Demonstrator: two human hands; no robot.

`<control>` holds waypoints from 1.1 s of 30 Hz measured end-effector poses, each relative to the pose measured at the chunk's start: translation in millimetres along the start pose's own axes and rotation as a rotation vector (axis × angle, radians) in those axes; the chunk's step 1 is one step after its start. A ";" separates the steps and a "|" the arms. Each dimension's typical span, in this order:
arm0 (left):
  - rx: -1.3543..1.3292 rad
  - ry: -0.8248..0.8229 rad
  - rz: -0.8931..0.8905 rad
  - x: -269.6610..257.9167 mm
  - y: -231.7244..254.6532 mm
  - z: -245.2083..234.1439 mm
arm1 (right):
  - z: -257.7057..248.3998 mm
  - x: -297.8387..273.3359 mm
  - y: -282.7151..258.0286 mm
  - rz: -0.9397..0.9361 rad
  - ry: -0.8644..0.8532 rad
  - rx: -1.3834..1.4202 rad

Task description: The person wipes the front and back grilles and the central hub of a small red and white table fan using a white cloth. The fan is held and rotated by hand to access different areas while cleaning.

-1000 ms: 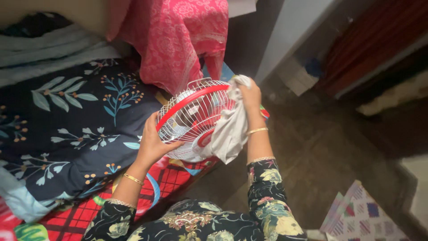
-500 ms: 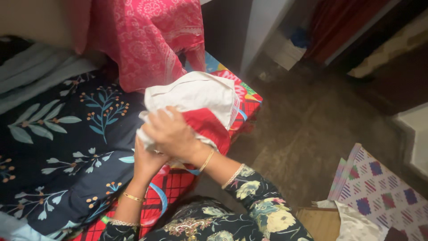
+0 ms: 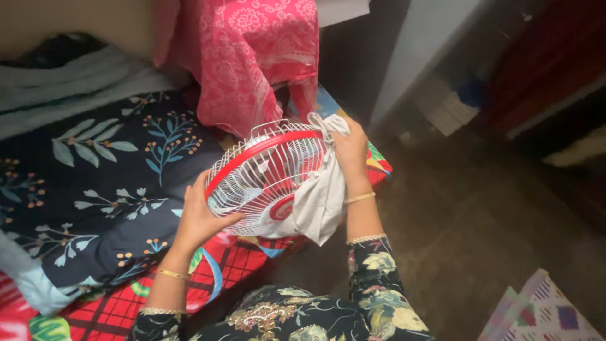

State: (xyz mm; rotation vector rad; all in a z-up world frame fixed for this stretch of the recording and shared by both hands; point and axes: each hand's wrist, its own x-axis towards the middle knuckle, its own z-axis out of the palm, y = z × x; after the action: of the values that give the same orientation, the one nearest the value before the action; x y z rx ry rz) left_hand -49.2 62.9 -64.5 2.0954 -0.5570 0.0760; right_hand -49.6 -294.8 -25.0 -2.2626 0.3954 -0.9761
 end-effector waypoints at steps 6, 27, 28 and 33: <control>0.053 0.192 0.292 12.8 56.0 -2.3 | 3.4 -10.6 37.1 0.136 -0.083 0.373; 0.585 0.344 0.554 59.6 115.1 76.2 | 29.7 -12.7 54.3 0.080 -0.226 0.317; 0.596 0.331 0.550 57.7 116.0 75.2 | 35.6 -17.5 69.4 0.138 -0.243 0.344; 0.688 0.290 0.533 52.0 118.0 74.6 | 61.5 -43.9 138.7 0.115 -0.037 0.327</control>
State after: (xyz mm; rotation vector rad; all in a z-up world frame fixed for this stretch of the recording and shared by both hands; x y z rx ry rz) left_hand -63.7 -70.7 -0.1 2.4530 -0.9929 0.9802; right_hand -37.6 -351.0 -172.2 -1.9386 0.3201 -0.8686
